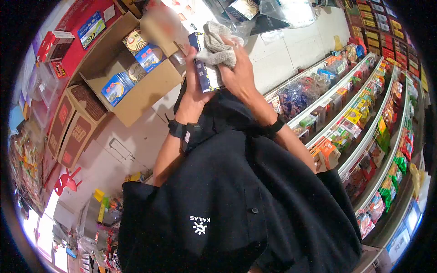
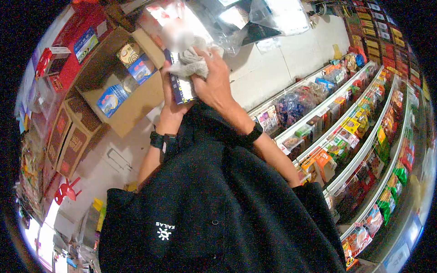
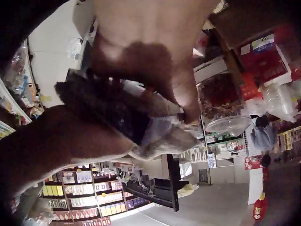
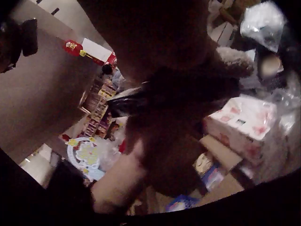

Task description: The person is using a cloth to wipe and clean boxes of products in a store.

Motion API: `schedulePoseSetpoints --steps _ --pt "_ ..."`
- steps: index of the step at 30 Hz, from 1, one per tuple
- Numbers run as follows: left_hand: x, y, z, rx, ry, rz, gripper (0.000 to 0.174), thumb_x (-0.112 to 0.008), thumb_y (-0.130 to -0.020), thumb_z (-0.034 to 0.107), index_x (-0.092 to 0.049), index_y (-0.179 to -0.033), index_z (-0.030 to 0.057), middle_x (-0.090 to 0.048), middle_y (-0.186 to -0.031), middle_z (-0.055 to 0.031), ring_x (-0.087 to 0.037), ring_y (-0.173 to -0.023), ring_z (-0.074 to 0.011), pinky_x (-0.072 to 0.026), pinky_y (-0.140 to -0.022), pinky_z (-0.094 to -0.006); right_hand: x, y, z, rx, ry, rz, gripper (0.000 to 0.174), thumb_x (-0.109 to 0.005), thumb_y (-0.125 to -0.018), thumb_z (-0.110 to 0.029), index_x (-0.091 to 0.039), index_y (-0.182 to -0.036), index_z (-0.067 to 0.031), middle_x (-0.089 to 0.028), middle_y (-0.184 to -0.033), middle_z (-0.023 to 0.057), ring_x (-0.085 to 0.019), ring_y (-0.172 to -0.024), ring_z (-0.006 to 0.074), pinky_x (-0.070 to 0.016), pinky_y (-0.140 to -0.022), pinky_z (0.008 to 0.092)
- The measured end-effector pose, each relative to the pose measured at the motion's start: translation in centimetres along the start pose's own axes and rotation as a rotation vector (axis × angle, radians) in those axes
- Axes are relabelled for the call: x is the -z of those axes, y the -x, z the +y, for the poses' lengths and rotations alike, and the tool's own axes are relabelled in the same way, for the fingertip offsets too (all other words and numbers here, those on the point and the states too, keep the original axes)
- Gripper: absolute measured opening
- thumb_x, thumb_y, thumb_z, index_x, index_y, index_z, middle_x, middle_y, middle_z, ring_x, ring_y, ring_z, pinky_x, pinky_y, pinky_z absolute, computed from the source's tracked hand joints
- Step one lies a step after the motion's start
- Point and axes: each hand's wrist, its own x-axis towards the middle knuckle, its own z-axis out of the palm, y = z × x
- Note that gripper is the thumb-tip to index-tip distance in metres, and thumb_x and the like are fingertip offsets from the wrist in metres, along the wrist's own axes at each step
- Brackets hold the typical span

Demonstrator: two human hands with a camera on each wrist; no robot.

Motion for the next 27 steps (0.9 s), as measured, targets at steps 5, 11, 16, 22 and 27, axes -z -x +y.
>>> schedulePoseSetpoints --steps 5,11,16,22,27 --pt "8.4 2.0 -0.9 -0.073 -0.172 0.032 0.075 -0.047 -0.095 0.065 -0.035 -0.150 0.0155 -0.044 -0.147 -0.0074 -0.048 -0.131 -0.0220 -0.0458 -0.104 -0.0412 -0.5 1.5 -3.9 0.383 0.041 -0.226 0.080 -0.059 -0.060 -0.003 -0.055 -0.138 -0.0204 -0.048 -0.145 0.0176 -0.034 -0.141 0.0434 -0.0253 -0.117 0.0535" --pt "1.2 0.7 1.4 -0.012 0.003 -0.014 0.060 -0.049 -0.095 0.055 -0.050 -0.139 0.0138 -0.059 -0.133 -0.0075 -0.058 -0.120 -0.0244 -0.0458 -0.104 -0.0400 -0.5 -0.4 1.2 0.240 -0.055 -0.121 0.062 -0.066 -0.070 -0.008 -0.060 -0.131 -0.0164 -0.050 -0.143 0.0188 -0.036 -0.139 0.0427 -0.0259 -0.117 0.0518" --pt "2.2 0.4 0.7 -0.016 0.198 0.133 0.064 -0.048 -0.093 0.060 -0.053 -0.133 0.0112 -0.061 -0.127 -0.0081 -0.060 -0.114 -0.0248 -0.0474 -0.100 -0.0407 -2.0 -0.1 -1.8 0.297 0.009 -0.145 0.065 -0.063 -0.067 -0.008 -0.060 -0.132 -0.0160 -0.052 -0.140 0.0192 -0.039 -0.137 0.0412 -0.0292 -0.114 0.0522" --pt "4.1 0.8 3.7 -0.237 -0.099 0.213 0.068 -0.046 -0.089 0.067 -0.058 -0.124 0.0102 -0.064 -0.117 -0.0106 -0.062 -0.107 -0.0274 -0.0491 -0.095 -0.0436 -0.1 1.5 -0.9 0.374 0.012 -0.562 0.066 -0.059 -0.063 -0.007 -0.062 -0.129 -0.0147 -0.054 -0.137 0.0188 -0.044 -0.133 0.0397 -0.0352 -0.111 0.0490" --pt "11.4 0.8 11.6 -0.580 -0.468 0.564 0.063 -0.073 -0.083 0.039 -0.045 -0.131 0.0093 -0.060 -0.113 -0.0052 -0.061 -0.098 -0.0210 -0.0507 -0.089 -0.0364 3.4 3.5 8.4 -0.056 0.049 -0.710 0.059 -0.058 -0.072 0.002 -0.057 -0.130 -0.0030 -0.063 -0.123 0.0235 -0.057 -0.120 0.0418 -0.0417 -0.106 0.0419"
